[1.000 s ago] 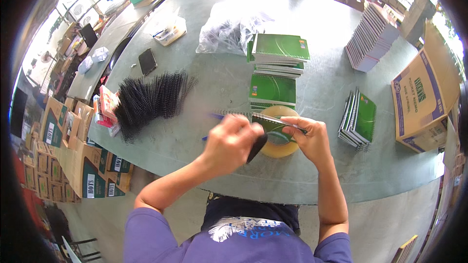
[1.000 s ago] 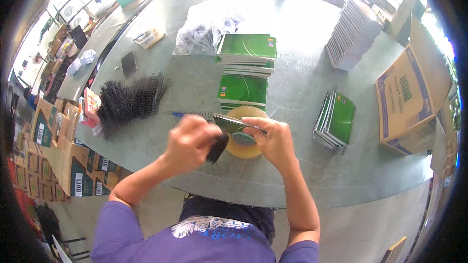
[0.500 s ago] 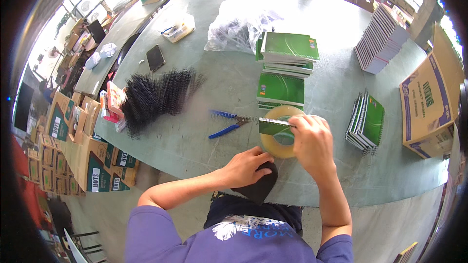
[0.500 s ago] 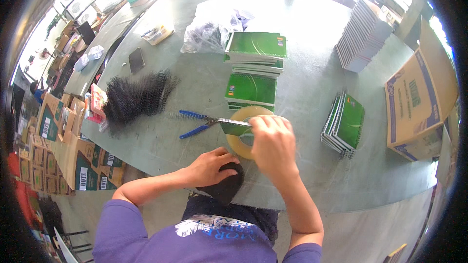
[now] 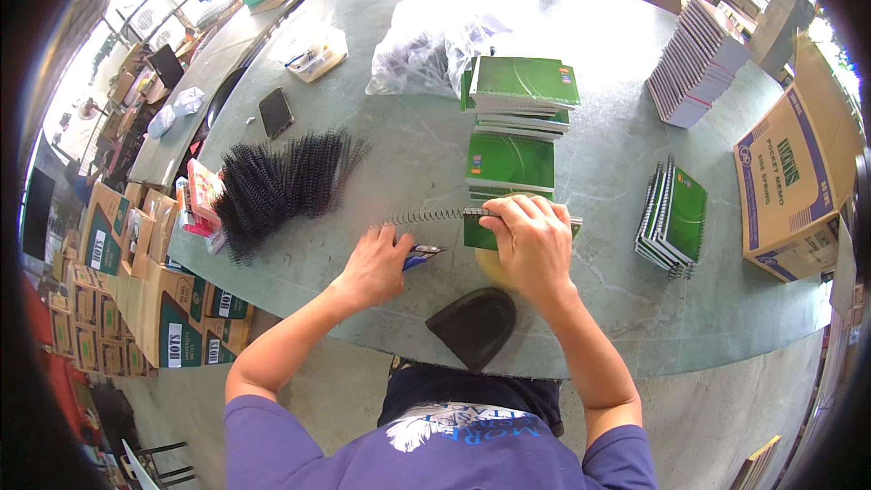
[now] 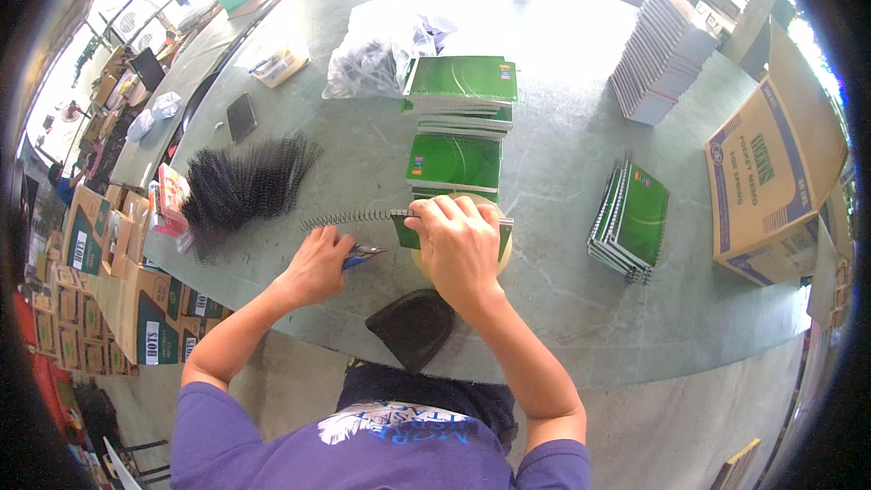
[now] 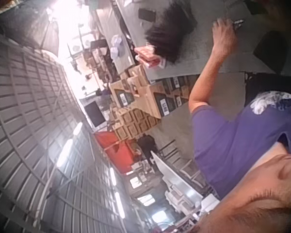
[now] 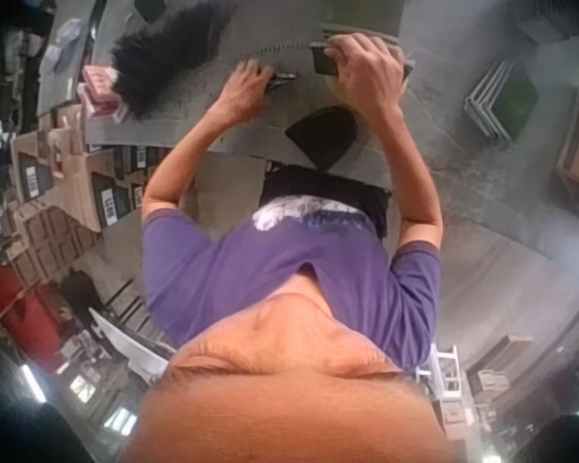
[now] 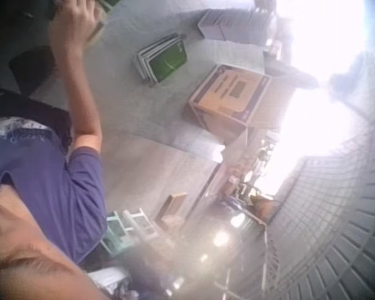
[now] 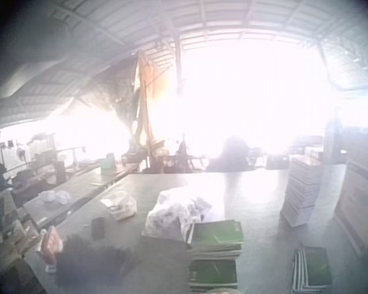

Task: The person assembles spiral-bound notebooks by inserting black plastic coils into the punched holes of green notebook covers. They use pliers to secure the coils and place the finished notebooks into a stack on the table.

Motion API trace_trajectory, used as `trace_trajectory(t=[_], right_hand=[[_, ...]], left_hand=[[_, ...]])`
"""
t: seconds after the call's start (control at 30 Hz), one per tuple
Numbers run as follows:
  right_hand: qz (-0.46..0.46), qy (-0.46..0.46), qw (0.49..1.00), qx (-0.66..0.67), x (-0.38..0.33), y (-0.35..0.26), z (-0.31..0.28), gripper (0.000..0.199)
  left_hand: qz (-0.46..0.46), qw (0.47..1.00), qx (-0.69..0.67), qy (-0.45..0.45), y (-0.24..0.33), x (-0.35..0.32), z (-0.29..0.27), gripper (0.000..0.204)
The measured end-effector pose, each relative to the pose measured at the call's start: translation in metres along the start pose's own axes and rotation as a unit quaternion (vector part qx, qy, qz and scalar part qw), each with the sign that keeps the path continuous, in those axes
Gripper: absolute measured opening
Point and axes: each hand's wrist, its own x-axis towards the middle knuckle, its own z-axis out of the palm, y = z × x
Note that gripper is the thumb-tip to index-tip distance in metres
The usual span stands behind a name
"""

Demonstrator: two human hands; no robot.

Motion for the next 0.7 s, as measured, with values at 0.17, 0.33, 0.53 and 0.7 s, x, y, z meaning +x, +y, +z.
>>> trace_trajectory(t=[0.17,0.33,0.53,0.7], right_hand=[[0.027,-0.009,0.999,-0.046,-0.004,0.003,0.000,0.018],[0.050,-0.005,0.998,-0.035,-0.003,-0.002,-0.002,0.022],[0.035,0.020,0.999,-0.022,-0.005,0.003,0.003,0.018],[0.010,0.037,0.999,-0.020,-0.008,0.000,0.002,0.019]], left_hand=[[0.044,0.964,-0.252,0.067,0.040,-0.027,-0.072,0.032],[0.050,0.975,-0.193,0.102,0.050,-0.019,-0.087,0.035],[0.039,0.992,-0.074,0.092,0.059,-0.008,-0.087,0.042],[0.055,0.993,-0.017,0.104,0.063,-0.005,-0.089,0.043]])
